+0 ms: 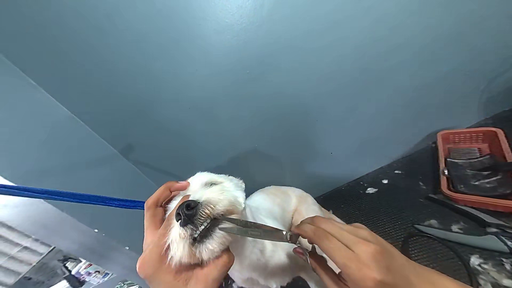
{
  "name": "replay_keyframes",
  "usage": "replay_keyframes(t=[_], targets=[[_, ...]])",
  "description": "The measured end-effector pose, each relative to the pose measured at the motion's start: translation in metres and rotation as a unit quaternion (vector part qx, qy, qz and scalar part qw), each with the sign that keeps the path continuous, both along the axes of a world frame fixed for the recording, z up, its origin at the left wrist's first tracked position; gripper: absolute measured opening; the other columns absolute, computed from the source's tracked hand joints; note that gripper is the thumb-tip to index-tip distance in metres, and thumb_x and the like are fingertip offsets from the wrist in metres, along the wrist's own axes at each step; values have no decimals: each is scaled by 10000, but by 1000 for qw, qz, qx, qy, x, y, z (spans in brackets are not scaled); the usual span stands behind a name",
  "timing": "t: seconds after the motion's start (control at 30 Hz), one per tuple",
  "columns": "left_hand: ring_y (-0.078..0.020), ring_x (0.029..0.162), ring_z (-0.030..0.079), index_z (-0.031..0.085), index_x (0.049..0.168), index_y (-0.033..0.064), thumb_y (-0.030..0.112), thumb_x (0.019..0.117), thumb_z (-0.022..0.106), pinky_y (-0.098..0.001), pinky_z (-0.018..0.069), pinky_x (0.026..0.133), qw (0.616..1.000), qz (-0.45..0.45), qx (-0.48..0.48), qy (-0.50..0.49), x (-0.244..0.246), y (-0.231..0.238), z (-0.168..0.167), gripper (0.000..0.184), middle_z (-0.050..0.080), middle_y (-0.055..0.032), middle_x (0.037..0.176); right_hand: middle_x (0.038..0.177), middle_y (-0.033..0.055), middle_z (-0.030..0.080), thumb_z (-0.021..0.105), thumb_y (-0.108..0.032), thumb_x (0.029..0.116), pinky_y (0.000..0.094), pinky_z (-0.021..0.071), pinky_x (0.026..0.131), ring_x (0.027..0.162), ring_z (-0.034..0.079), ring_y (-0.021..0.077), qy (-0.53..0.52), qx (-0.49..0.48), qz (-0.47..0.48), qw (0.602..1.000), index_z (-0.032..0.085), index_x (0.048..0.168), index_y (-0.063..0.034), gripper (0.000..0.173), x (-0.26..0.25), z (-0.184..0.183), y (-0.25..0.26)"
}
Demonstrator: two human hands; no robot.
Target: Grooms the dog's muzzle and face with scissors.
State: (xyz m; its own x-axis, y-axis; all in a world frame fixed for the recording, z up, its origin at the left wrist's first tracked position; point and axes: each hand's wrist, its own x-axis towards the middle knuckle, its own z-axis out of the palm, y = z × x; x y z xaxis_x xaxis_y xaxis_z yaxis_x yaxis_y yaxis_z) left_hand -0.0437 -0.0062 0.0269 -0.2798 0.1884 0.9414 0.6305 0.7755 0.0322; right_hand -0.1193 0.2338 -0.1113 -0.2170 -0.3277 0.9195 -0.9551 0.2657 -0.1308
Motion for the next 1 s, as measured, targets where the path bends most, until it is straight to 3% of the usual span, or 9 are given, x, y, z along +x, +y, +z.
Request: replay_keyframes(t=[1.0], targets=[[-178,1214,603,691,1185,123,453,732,823,-355,533,1021,999,-44,9,9,-2,6,0,576,625,-51,1315,927,79,679,594,-219,1014,245,530,586,757,664,161,20,-24,-4,1000,637,1144,-64,207,2,16,-5]])
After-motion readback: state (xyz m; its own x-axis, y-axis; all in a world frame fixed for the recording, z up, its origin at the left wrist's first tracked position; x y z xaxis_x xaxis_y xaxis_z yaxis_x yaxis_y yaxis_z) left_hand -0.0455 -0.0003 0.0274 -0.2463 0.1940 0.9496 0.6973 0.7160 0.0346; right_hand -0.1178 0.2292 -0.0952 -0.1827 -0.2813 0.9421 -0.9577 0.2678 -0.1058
